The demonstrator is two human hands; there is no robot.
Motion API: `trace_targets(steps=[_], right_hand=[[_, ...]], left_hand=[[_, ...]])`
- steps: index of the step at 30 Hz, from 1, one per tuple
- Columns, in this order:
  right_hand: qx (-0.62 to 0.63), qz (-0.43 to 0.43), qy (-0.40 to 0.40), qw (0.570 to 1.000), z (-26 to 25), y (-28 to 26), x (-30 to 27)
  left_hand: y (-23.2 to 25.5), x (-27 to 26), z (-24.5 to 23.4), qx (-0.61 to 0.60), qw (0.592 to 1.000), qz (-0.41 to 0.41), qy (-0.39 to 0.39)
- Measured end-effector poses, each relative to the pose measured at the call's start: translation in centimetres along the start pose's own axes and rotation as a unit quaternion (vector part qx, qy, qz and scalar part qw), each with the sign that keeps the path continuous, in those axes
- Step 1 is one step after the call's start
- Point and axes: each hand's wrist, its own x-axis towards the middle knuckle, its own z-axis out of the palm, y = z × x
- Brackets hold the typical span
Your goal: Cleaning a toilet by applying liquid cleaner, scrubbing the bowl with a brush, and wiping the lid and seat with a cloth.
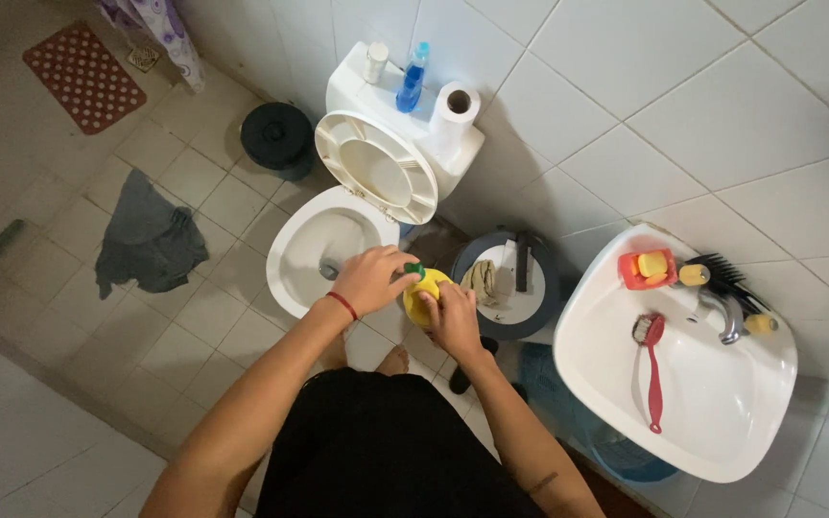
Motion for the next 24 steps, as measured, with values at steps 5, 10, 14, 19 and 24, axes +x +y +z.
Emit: trace_targets(steps=[5, 10, 14, 19, 24], right_hand=[[-0.003, -0.009, 0.006, 1.000, 1.1, -0.5, -0.6], [-0.003, 0.001, 0.000, 1.000, 2.3, -0.9, -1.2], [-0.017, 0.002, 0.018, 1.000, 3.5, -1.4, -1.4], [-0.051, 0.007, 0.022, 0.998, 4.9, -3.3, -0.9], [-0.117, -0.027, 0.069, 0.990, 8.0, -3.8, -0.4]], left_hand=[[0.0, -0.9, -1.5, 0.000, 0.999, 0.001, 0.051], [-2.2, -1.2, -1.4, -0.040, 0.994, 0.055, -0.087], [-2.1, -1.2, -1.3, 0.005, 0.997, 0.028, -0.068], [-3.2, -1.2, 0.1, 0.145, 0.987, -0.060, -0.040], [-4.4, -1.2, -0.4, 0.114, 0.979, -0.154, -0.066]])
